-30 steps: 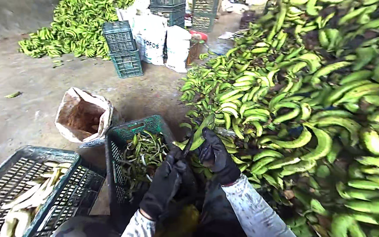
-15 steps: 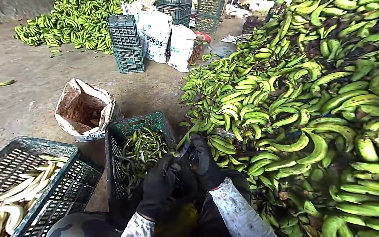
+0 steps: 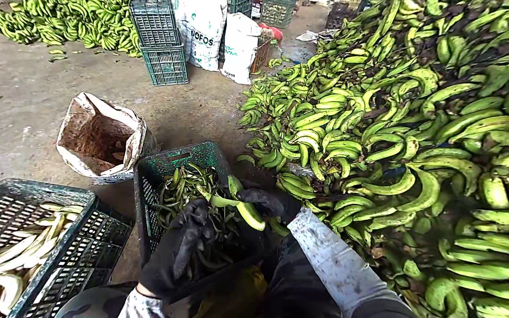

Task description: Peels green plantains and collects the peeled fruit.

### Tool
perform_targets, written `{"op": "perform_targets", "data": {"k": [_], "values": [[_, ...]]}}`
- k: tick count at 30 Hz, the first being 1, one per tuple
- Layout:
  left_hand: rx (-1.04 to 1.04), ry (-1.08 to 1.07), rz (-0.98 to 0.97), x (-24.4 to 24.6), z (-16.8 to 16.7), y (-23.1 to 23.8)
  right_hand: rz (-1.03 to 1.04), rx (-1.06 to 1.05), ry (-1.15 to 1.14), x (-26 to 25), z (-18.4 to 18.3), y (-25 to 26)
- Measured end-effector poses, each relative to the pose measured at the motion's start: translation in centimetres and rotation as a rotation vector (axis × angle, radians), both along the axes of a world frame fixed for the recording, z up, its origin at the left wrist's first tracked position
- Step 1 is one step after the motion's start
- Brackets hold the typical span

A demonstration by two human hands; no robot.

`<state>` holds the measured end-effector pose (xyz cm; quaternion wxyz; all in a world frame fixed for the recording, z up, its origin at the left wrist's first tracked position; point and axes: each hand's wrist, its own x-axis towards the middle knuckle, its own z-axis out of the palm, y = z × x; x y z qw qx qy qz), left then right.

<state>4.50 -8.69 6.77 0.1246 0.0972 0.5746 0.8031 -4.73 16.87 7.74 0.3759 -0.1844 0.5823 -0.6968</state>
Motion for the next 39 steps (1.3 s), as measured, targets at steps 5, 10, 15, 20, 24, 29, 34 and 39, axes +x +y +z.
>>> {"op": "perform_targets", "data": {"k": [5,10,15,20,24,29,34,39], "values": [[0.022,0.197,0.137,0.2,2.2,-3.0,0.057,0.203,0.036,-1.3,0.6,2.7],[0.257,0.171,0.124,-1.3,4.4,-5.7,-0.263,0.252,0.014,-1.7,-2.3,5.5],[-0.356,-0.143,0.143,-1.3,-2.5,0.4,-0.572,-0.137,-0.067,-1.7,-1.6,0.5],[-0.399,0.041,0.16,1.0,-4.6,5.3,-0.867,-0.275,-0.046,-1.2,-1.9,-3.9],[-0.376,0.144,0.161,1.8,-4.8,6.1,-0.977,-0.335,0.007,-1.3,-2.2,-5.5],[-0.4,0.12,0.141,2.0,-4.7,6.0,-1.028,-0.337,0.052,-1.3,-2.4,-5.6],[-0.401,0.112,0.139,1.9,-5.3,6.0,-1.018,-0.386,-0.043,-0.8,-1.7,-6.2],[-0.436,0.131,0.193,0.9,-6.9,5.2,-0.826,-0.452,-0.274,1.5,-2.4,-8.0]]}}
